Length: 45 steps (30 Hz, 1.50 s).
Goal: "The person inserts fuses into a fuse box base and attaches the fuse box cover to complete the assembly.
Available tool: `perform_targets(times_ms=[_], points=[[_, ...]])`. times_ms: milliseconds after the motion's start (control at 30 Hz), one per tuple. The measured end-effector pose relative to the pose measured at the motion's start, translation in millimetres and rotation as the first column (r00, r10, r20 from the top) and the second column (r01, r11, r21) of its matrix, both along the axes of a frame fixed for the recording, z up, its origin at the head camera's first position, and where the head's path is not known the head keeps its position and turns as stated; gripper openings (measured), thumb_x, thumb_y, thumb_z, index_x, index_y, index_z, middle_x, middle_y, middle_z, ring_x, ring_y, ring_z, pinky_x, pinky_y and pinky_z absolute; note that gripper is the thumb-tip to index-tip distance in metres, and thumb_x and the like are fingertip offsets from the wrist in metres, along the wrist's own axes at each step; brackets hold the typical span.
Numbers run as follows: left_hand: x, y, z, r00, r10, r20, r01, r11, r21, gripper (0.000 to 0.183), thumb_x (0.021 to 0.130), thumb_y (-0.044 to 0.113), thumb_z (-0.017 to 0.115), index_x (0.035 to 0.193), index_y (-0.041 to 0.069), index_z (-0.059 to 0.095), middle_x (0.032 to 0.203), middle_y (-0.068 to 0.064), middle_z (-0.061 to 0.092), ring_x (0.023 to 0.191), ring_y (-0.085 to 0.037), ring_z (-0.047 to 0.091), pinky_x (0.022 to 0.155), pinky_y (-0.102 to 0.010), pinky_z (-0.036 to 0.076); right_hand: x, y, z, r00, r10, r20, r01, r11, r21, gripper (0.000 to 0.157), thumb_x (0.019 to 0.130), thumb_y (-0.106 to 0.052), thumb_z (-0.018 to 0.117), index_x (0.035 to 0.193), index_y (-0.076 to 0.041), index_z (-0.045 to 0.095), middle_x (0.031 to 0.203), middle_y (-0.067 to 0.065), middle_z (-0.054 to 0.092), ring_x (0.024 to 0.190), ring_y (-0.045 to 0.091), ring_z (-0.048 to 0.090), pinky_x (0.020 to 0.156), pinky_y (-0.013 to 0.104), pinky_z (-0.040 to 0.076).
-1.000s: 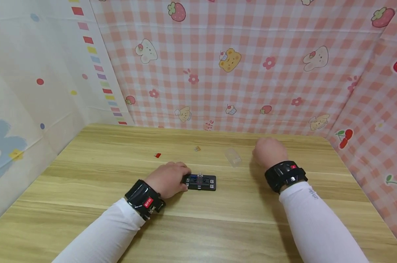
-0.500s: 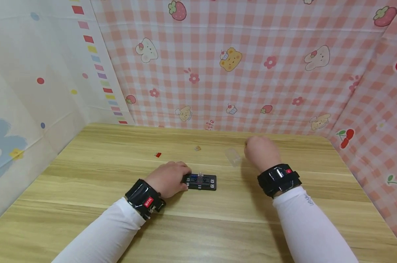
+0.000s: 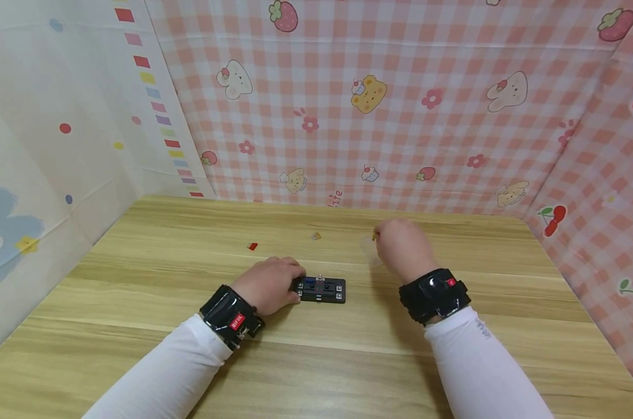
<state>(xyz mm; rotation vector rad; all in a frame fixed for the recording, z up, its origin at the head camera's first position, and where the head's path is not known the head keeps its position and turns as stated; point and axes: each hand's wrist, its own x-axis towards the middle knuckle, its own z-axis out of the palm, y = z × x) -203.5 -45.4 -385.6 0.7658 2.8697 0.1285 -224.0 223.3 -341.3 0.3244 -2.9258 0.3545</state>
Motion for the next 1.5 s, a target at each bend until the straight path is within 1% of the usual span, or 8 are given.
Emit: perform_targets(times_ms=[133, 233, 433, 733, 1000, 1167, 1333, 1500], points=[[-0.1, 0, -0.1, 1.000, 0.002, 0.001, -0.002, 1.000, -0.001, 0.054, 0.097, 0.039, 0.075, 0.145, 0.015, 0.064, 0.150, -0.005, 0.061, 0.134, -0.030, 0.058, 0.113, -0.048, 0.048, 3.8, -6, 0.3, 1.000, 0.007, -0.001, -0.007, 1.000, -0.014, 0.020, 0.102, -0.006, 0.062, 0.109, -0.002, 0.080, 0.104, 0.016, 0.079, 0.081, 0.025, 0.066, 0.075, 0.042, 0.056], [0.1, 0, 0.5, 1.000, 0.002, 0.002, -0.002, 1.000, -0.004, 0.054, 0.097, 0.039, 0.075, 0.145, 0.015, 0.064, 0.150, -0.004, 0.061, 0.134, -0.030, 0.058, 0.113, -0.047, 0.048, 6.7, -9, -0.4, 1.000, 0.018, -0.020, -0.019, 0.999, -0.026, 0.019, 0.102, -0.006, 0.064, 0.109, -0.002, 0.080, 0.105, 0.016, 0.079, 0.085, 0.026, 0.069, 0.081, 0.047, 0.059], [0.9, 0, 1.4, 1.000, 0.003, 0.001, -0.003, 1.000, 0.003, 0.054, 0.097, 0.038, 0.076, 0.144, 0.015, 0.065, 0.150, -0.004, 0.062, 0.133, -0.030, 0.059, 0.112, -0.048, 0.049, 11.0, -17, -2.3, 0.998, 0.052, -0.038, -0.054, 0.998, -0.043, 0.017, 0.101, -0.006, 0.065, 0.104, -0.003, 0.081, 0.099, 0.012, 0.079, 0.077, 0.021, 0.065, 0.075, 0.042, 0.057], [0.9, 0, 0.8, 1.000, -0.004, -0.004, 0.004, 1.000, 0.003, 0.055, 0.097, 0.038, 0.076, 0.145, 0.015, 0.064, 0.150, -0.005, 0.062, 0.132, -0.031, 0.060, 0.112, -0.048, 0.049, 16.3, -30, -4.2, 0.992, 0.122, -0.026, -0.123, 0.992, -0.022, 0.016, 0.101, -0.008, 0.067, 0.101, -0.005, 0.082, 0.098, 0.010, 0.080, 0.084, 0.022, 0.071, 0.085, 0.048, 0.061], [0.8, 0, 1.0, 1.000, -0.002, -0.001, 0.002, 1.000, 0.010, 0.054, 0.097, 0.038, 0.076, 0.144, 0.015, 0.065, 0.150, -0.004, 0.061, 0.133, -0.031, 0.059, 0.112, -0.048, 0.049, 20.1, -39, -9.5, 0.977, 0.212, -0.039, -0.212, 0.977, 0.003, 0.015, 0.098, -0.007, 0.067, 0.097, -0.006, 0.082, 0.093, 0.007, 0.080, 0.081, 0.017, 0.071, 0.081, 0.043, 0.062], [0.5, -1, 1.1, 1.000, 0.000, 0.005, 0.000, 1.000, 0.013, 0.054, 0.097, 0.038, 0.076, 0.144, 0.015, 0.064, 0.150, -0.005, 0.061, 0.134, -0.031, 0.059, 0.113, -0.048, 0.048, 23.6, -44, -10.6, 0.970, 0.243, -0.019, -0.243, 0.970, 0.013, 0.014, 0.097, -0.008, 0.068, 0.096, -0.007, 0.082, 0.093, 0.006, 0.078, 0.085, 0.018, 0.072, 0.083, 0.042, 0.062], [0.2, -1, 1.7, 1.000, -0.001, 0.008, 0.001, 1.000, 0.014, 0.053, 0.097, 0.038, 0.076, 0.144, 0.015, 0.065, 0.148, -0.004, 0.062, 0.131, -0.030, 0.060, 0.112, -0.047, 0.049, 25.9, -49, -12.8, 0.964, 0.265, 0.030, -0.265, 0.964, 0.001, 0.013, 0.099, -0.009, 0.069, 0.097, -0.008, 0.082, 0.091, 0.003, 0.077, 0.085, 0.017, 0.069, 0.083, 0.041, 0.062], [-0.4, -1, 1.2, 1.000, -0.004, 0.001, 0.004, 1.000, 0.014, 0.053, 0.096, 0.038, 0.077, 0.142, 0.015, 0.066, 0.146, -0.004, 0.064, 0.128, -0.029, 0.061, 0.110, -0.046, 0.050, 28.1, -52, -15.3, 0.959, 0.280, 0.039, -0.281, 0.960, -0.001, 0.011, 0.098, -0.009, 0.071, 0.097, -0.009, 0.082, 0.090, 0.002, 0.078, 0.082, 0.015, 0.067, 0.081, 0.039, 0.061]])
